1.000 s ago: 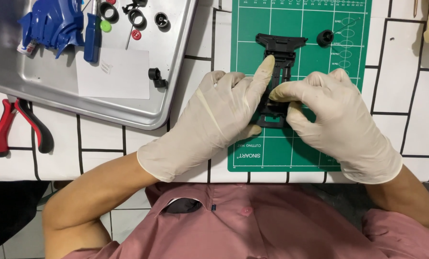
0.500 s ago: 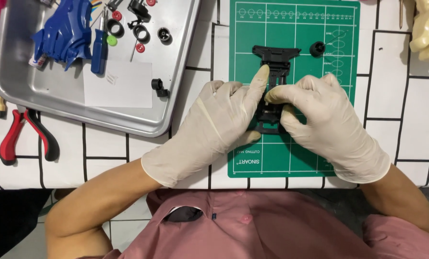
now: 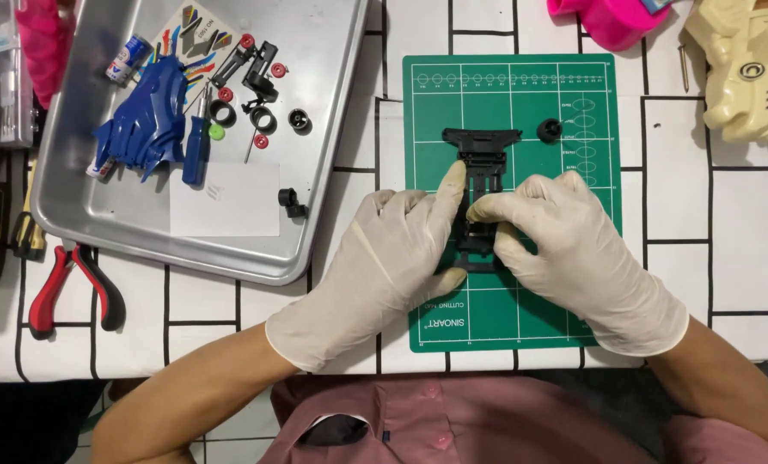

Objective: Assembling small internal components like gears and bushings into a toy car chassis on a cutting mat.

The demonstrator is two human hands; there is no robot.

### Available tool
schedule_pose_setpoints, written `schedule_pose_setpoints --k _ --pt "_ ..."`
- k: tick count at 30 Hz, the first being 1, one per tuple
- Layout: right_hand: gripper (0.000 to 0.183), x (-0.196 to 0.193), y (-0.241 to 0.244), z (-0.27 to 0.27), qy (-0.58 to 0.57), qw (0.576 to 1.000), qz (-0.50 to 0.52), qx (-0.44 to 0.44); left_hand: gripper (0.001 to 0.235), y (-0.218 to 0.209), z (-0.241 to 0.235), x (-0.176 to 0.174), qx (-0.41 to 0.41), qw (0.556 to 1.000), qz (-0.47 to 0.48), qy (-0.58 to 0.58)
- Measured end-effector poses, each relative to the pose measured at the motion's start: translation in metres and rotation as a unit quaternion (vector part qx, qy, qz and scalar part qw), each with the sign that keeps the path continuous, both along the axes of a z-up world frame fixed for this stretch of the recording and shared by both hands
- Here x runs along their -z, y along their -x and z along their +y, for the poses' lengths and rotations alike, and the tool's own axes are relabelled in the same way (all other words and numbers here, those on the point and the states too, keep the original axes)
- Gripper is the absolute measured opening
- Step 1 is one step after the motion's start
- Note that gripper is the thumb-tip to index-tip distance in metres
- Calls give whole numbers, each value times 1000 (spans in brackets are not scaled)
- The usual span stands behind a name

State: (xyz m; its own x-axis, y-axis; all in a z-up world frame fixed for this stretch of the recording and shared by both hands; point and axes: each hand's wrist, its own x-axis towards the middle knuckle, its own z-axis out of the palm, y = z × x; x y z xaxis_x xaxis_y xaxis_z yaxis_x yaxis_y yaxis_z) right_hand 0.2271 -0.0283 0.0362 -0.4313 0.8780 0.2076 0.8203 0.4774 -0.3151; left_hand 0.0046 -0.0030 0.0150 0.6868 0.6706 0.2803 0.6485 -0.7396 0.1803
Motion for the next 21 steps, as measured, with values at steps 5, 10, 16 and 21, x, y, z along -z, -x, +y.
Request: schedule_pose_setpoints --k 5,10,16,21 --pt "29 -13 -1 2 -18 999 28 -4 127 1 -1 2 -17 999 21 -17" --pt "40 -14 -11 5 -35 999 28 8 128 1 1 5 -18 1000 23 -8" --pt "39 -7 -5 6 27 1000 11 -4 132 2 3 4 -9 999 34 -16" --pt "40 -5 -3 6 34 999 -4 -7 132 2 3 4 -15 999 29 -28"
